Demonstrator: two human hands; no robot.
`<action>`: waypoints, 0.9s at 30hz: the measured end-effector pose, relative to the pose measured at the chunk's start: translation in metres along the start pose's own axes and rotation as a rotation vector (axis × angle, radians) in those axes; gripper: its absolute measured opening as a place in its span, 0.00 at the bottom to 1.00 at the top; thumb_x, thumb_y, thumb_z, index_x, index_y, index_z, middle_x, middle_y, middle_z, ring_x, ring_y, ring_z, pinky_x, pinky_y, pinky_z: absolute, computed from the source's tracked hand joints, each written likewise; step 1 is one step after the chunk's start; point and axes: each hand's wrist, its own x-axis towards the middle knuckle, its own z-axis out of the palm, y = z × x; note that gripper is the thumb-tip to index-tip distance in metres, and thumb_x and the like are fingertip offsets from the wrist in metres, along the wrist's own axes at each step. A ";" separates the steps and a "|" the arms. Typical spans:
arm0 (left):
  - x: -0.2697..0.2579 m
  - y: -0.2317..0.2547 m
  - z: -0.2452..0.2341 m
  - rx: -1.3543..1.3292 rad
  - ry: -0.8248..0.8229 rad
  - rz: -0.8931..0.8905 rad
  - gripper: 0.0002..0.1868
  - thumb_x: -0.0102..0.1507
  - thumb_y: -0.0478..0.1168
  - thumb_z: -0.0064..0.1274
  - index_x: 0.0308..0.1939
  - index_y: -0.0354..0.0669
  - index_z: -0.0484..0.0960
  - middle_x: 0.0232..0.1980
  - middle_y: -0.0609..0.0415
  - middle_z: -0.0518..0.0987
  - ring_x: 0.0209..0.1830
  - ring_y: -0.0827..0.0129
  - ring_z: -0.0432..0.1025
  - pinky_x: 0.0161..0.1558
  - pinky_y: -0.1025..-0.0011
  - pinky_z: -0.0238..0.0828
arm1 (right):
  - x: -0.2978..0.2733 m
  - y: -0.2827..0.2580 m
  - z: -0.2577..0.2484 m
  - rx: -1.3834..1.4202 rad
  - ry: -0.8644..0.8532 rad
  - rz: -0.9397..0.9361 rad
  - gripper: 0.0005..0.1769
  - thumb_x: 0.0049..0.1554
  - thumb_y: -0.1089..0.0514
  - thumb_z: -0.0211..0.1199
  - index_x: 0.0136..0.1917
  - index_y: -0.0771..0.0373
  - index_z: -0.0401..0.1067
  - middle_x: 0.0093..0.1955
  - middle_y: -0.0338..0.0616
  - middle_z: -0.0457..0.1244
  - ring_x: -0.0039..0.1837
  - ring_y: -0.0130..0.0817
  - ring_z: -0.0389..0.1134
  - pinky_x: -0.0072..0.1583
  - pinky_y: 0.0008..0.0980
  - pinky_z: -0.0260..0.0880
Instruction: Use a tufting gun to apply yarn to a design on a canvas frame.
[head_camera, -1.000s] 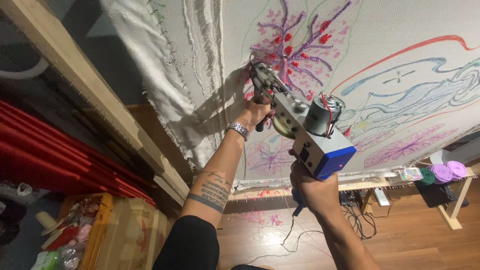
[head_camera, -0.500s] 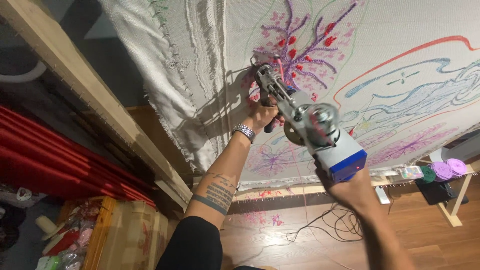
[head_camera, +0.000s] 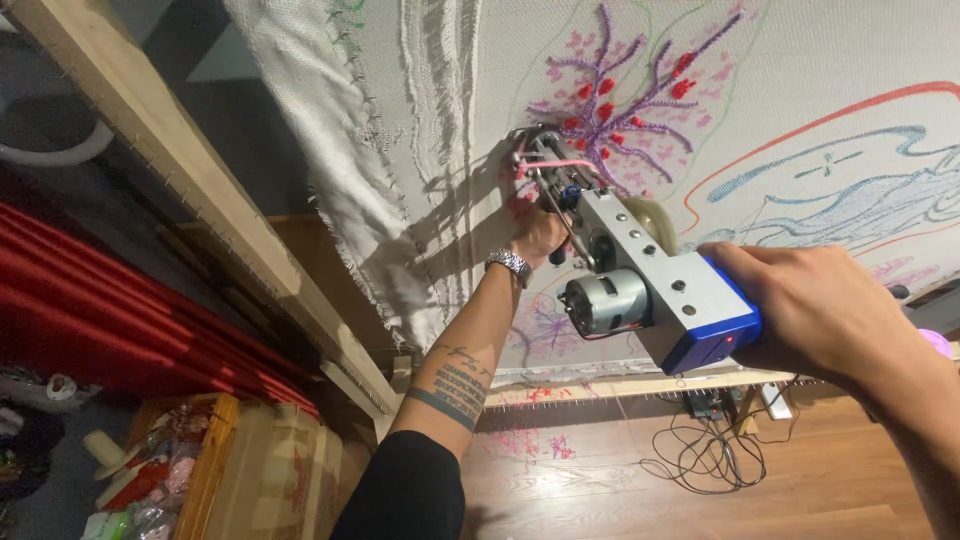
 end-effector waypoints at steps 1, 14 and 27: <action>0.006 -0.010 -0.009 0.673 -0.135 0.286 0.09 0.58 0.33 0.40 0.23 0.42 0.73 0.20 0.58 0.72 0.14 0.75 0.63 0.19 0.77 0.60 | 0.000 0.001 0.000 -0.007 0.003 -0.016 0.46 0.27 0.56 0.69 0.61 0.48 0.59 0.40 0.36 0.68 0.31 0.36 0.71 0.35 0.34 0.70; -0.058 0.154 0.098 0.446 0.250 -0.379 0.09 0.54 0.38 0.51 0.21 0.42 0.71 0.15 0.58 0.69 0.11 0.77 0.63 0.12 0.81 0.51 | -0.025 -0.078 0.116 1.328 0.259 0.472 0.24 0.41 0.66 0.60 0.53 0.70 0.65 0.43 0.51 0.65 0.41 0.39 0.68 0.42 0.31 0.69; -0.073 0.195 0.091 0.650 0.238 -0.439 0.08 0.56 0.34 0.49 0.35 0.39 0.83 0.31 0.53 0.80 0.14 0.78 0.61 0.17 0.81 0.60 | -0.019 -0.140 0.046 2.724 0.225 0.614 0.19 0.42 0.66 0.43 0.50 0.65 0.60 0.27 0.38 0.48 0.28 0.25 0.48 0.34 0.25 0.51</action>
